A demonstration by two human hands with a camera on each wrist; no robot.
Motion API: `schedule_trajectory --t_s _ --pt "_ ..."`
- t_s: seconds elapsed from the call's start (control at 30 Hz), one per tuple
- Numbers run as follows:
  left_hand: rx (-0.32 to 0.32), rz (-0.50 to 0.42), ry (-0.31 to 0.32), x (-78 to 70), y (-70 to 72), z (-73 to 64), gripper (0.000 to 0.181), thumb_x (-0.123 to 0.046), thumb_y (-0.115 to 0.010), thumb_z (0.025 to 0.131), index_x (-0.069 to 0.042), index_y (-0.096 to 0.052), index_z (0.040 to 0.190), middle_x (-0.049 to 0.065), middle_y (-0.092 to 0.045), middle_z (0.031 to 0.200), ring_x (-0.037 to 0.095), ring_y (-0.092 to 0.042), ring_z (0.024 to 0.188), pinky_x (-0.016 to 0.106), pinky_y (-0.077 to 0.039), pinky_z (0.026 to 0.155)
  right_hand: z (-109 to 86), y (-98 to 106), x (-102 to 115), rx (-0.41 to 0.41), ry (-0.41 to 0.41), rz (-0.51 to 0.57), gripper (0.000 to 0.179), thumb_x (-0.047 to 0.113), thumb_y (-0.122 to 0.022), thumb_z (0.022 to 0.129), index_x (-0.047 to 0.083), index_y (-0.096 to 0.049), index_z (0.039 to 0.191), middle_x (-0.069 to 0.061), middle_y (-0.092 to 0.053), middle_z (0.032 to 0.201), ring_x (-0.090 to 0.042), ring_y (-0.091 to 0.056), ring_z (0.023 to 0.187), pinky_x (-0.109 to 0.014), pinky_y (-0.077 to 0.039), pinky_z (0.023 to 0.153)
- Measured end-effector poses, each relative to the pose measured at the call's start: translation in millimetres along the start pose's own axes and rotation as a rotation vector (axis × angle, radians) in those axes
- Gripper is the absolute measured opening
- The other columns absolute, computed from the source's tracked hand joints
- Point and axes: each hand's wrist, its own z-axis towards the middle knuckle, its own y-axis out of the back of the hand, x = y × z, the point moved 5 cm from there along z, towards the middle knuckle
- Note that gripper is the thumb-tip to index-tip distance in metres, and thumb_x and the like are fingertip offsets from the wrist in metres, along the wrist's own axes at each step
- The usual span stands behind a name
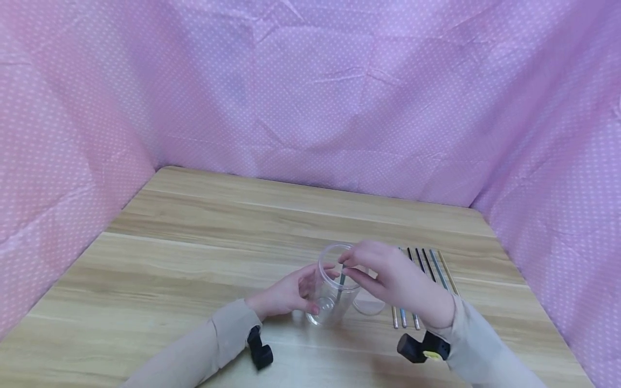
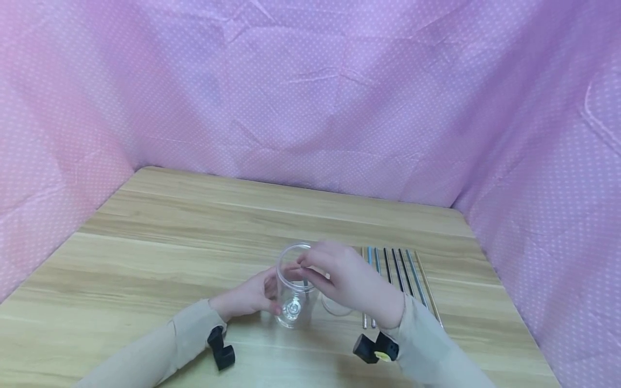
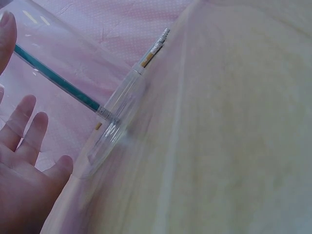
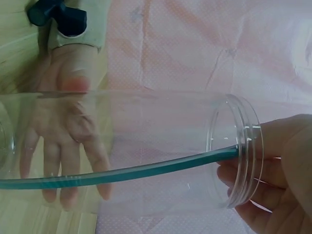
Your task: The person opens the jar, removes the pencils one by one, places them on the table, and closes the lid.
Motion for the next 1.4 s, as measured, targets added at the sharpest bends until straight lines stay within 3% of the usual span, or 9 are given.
schedule_trajectory --t_s 0.1,0.2,0.27,0.53,0.97,1.4 --pt "-0.001 0.002 0.002 1.1 -0.2 1.0 0.084 0.009 -0.068 0.075 -0.007 -0.029 0.147 0.013 -0.038 0.149 0.029 -0.03 0.14 0.046 -0.024 0.116 4.5 -0.3 -2.5 0.004 0.014 0.005 0.002 0.008 -0.066 0.087 0.007 -0.066 0.087 -0.001 -0.067 0.084 -0.009 -0.06 0.073 -0.017 -0.05 0.065" --pt "-0.005 0.001 0.009 2.6 0.5 1.5 0.084 0.009 -0.068 0.074 -0.008 -0.029 0.147 0.012 -0.038 0.15 0.029 -0.031 0.14 0.046 -0.024 0.116 8.4 -1.5 -4.1 0.044 -0.004 -0.006 0.02 -0.002 -0.076 0.071 0.009 -0.066 0.084 0.001 -0.066 0.081 -0.009 -0.059 0.071 -0.018 -0.05 0.065" --pt "-0.007 0.005 0.016 2.9 0.8 1.7 0.084 0.009 -0.068 0.074 -0.008 -0.029 0.146 0.012 -0.038 0.15 0.029 -0.031 0.14 0.046 -0.024 0.116 11.1 -2.2 -4.4 0.079 -0.027 -0.021 0.024 -0.003 -0.078 0.068 0.01 -0.065 0.083 0.003 -0.065 0.079 -0.008 -0.059 0.071 -0.019 -0.05 0.065" --pt "-0.026 0.02 0.062 1.4 2.4 2.3 0.086 0.009 -0.068 0.075 -0.013 -0.027 0.148 0.007 -0.034 0.152 0.027 -0.031 0.14 0.049 -0.023 0.116 20.6 -3.7 -4.5 0.18 -0.114 -0.077 0.027 -0.003 -0.08 0.066 0.011 -0.063 0.082 0.004 -0.066 0.078 -0.009 -0.061 0.072 -0.024 -0.053 0.066" --pt "-0.019 0.032 0.038 2.8 2.2 2.7 0.082 0.008 -0.067 0.076 -0.004 -0.028 0.146 0.017 -0.035 0.15 0.033 -0.031 0.139 0.051 -0.023 0.115 22.7 -6.2 -5.4 0.149 -0.125 -0.067 0.026 -0.003 -0.08 0.067 0.013 -0.061 0.075 0.006 -0.064 0.075 -0.008 -0.058 0.071 -0.022 -0.05 0.065" --pt "-0.008 0.002 0.022 2.6 1.5 1.7 0.087 0.01 -0.066 0.075 -0.004 -0.022 0.148 0.019 -0.032 0.151 0.035 -0.028 0.14 0.051 -0.021 0.116 21.9 -8.3 -7.1 0.135 -0.117 -0.036 0.023 0.0 -0.081 0.067 0.013 -0.062 0.075 0.007 -0.064 0.074 -0.008 -0.058 0.071 -0.023 -0.05 0.067"
